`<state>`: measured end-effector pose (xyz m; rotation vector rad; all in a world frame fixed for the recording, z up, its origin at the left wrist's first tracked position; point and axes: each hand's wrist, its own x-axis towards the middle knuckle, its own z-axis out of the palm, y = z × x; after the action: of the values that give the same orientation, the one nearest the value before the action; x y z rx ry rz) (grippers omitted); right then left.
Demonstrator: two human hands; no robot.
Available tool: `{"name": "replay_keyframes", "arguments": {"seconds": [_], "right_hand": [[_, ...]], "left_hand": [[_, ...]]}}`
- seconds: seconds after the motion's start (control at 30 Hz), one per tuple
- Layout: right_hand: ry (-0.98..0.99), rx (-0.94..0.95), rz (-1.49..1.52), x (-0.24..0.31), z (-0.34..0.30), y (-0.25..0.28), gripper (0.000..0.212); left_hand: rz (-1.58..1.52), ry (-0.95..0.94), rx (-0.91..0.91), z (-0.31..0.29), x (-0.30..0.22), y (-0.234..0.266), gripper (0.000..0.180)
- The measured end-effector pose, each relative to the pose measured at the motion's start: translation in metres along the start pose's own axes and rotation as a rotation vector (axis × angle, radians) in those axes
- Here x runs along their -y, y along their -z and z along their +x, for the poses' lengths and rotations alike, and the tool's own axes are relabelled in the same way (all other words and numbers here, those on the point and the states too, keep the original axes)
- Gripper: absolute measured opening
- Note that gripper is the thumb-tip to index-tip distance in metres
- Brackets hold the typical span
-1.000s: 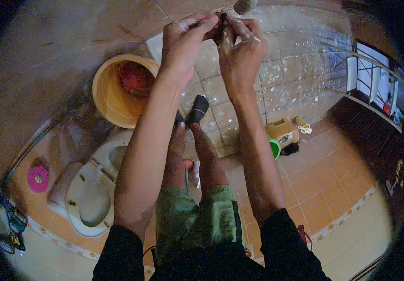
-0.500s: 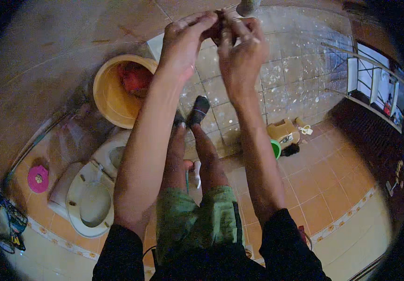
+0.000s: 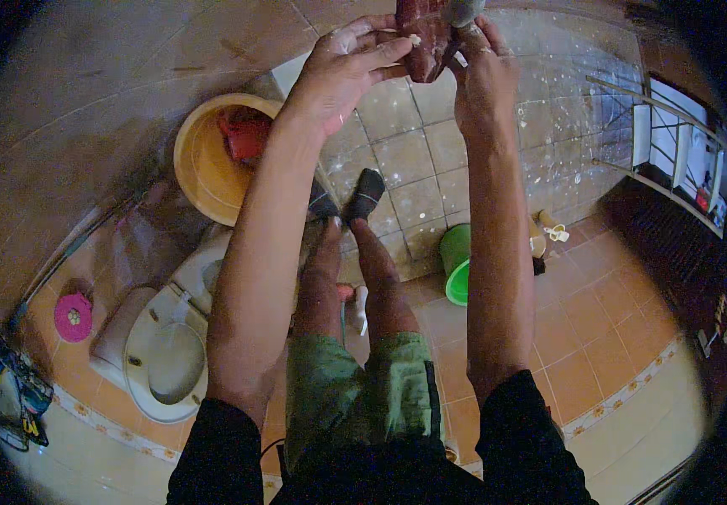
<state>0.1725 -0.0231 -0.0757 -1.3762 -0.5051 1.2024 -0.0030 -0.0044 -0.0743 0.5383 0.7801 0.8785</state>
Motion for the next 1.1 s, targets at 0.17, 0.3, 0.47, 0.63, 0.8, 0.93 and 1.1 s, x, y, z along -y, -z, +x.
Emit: {"name": "replay_keyframes", "arguments": {"seconds": [0.17,0.3,0.47,0.63,0.8,0.93,1.1], "right_hand": [[0.031,0.136,0.001,0.005,-0.012,-0.002,0.025],[0.119,0.104,-0.547,0.002,-0.020,-0.004,0.024],[0.188,-0.132,-0.593,0.001,-0.032,-0.029,0.028],[0.363,-0.162,-0.766,0.002,-0.035,-0.038,0.023],[0.282,-0.172,-0.801,-0.006,-0.043,-0.041,0.026],[0.265,-0.155,-0.664,-0.010,-0.047,-0.036,0.028],[0.204,-0.210,-0.789,-0.004,-0.040,-0.036,0.029]], "left_hand": [[0.178,-0.082,-0.151,0.008,-0.001,0.006,0.038],[0.270,-0.127,-0.344,0.008,0.003,0.004,0.038],[0.622,-0.261,-0.389,-0.001,0.003,-0.023,0.035],[0.865,-0.386,-0.373,0.005,0.004,-0.021,0.026],[1.066,-0.324,-0.373,-0.003,0.002,-0.025,0.022],[1.160,-0.330,-0.398,0.001,0.008,-0.033,0.019],[1.196,-0.434,-0.344,0.005,0.017,-0.022,0.021]]}}
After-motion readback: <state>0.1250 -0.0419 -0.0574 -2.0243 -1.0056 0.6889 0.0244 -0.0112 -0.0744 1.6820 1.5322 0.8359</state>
